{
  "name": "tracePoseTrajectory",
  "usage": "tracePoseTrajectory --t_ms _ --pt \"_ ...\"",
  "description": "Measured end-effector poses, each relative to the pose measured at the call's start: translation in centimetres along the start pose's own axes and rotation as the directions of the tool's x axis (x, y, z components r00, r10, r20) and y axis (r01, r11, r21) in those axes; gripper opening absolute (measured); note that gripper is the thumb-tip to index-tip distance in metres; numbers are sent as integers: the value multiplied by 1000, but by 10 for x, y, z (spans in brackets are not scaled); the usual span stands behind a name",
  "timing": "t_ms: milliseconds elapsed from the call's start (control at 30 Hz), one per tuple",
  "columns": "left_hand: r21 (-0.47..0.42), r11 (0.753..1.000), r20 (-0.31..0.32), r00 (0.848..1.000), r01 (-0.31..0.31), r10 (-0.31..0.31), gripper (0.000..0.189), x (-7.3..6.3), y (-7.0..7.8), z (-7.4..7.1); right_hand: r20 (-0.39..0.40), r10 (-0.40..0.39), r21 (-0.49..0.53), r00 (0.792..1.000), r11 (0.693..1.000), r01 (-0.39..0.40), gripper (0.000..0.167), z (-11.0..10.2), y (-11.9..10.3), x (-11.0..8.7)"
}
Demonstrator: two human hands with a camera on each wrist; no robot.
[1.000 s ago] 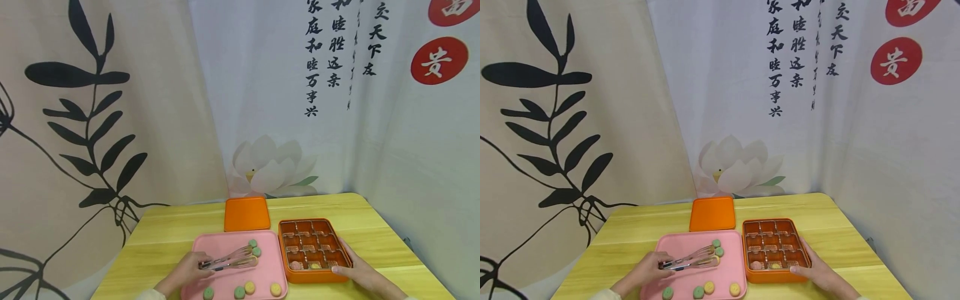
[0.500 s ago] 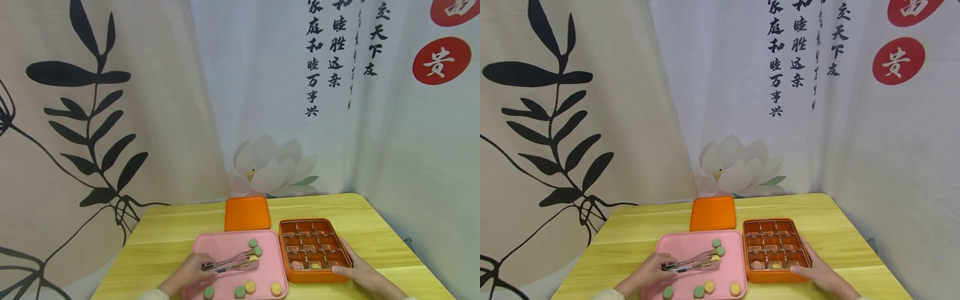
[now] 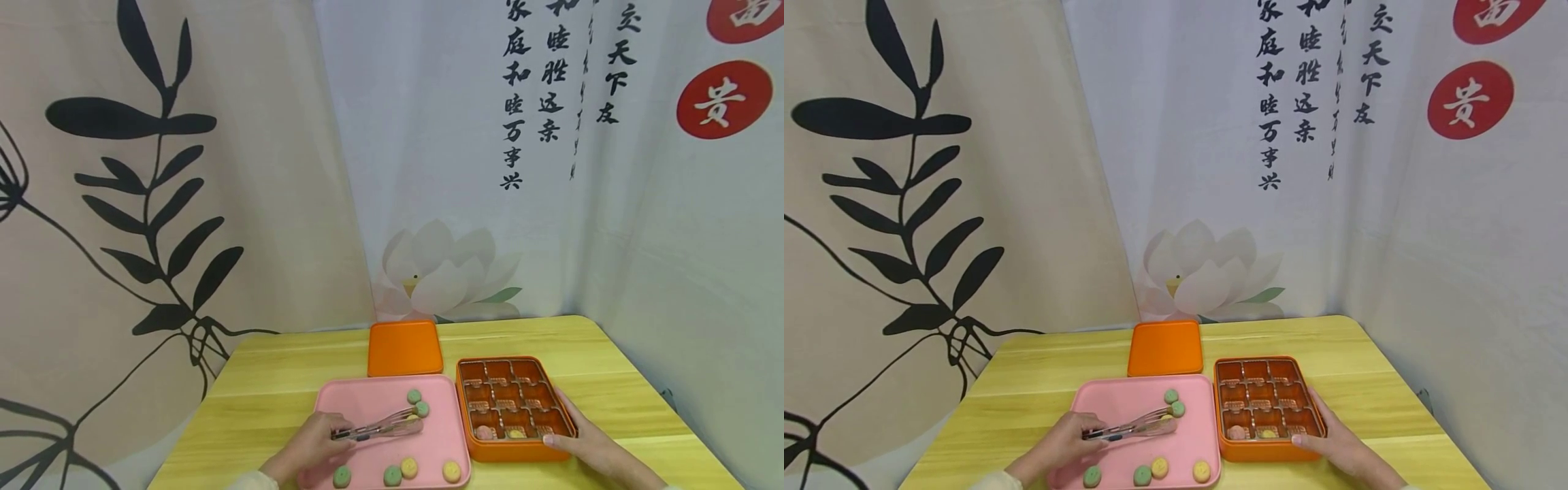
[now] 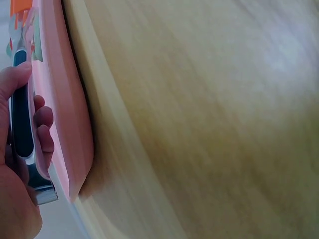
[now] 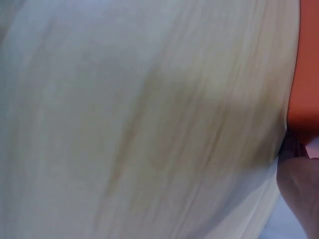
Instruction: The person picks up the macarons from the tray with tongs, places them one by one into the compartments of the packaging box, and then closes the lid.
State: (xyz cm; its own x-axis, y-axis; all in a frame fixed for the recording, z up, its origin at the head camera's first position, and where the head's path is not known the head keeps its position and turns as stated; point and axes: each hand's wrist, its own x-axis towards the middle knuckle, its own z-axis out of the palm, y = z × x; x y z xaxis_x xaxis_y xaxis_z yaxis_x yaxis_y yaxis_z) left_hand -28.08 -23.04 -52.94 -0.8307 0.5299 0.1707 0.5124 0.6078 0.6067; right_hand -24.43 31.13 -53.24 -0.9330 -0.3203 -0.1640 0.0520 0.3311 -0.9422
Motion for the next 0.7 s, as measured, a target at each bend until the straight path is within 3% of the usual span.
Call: tracePoseTrajectory --t_ms 400,700 --pt "21 998 -26 998 -53 53 11 0 4 -4 -8 -1 -9 1000 1000 1 95 0 0 -1" --pt "-13 999 -30 998 -51 51 11 -1 6 -5 -43 12 -28 999 1000 -13 96 2 -2 -2"
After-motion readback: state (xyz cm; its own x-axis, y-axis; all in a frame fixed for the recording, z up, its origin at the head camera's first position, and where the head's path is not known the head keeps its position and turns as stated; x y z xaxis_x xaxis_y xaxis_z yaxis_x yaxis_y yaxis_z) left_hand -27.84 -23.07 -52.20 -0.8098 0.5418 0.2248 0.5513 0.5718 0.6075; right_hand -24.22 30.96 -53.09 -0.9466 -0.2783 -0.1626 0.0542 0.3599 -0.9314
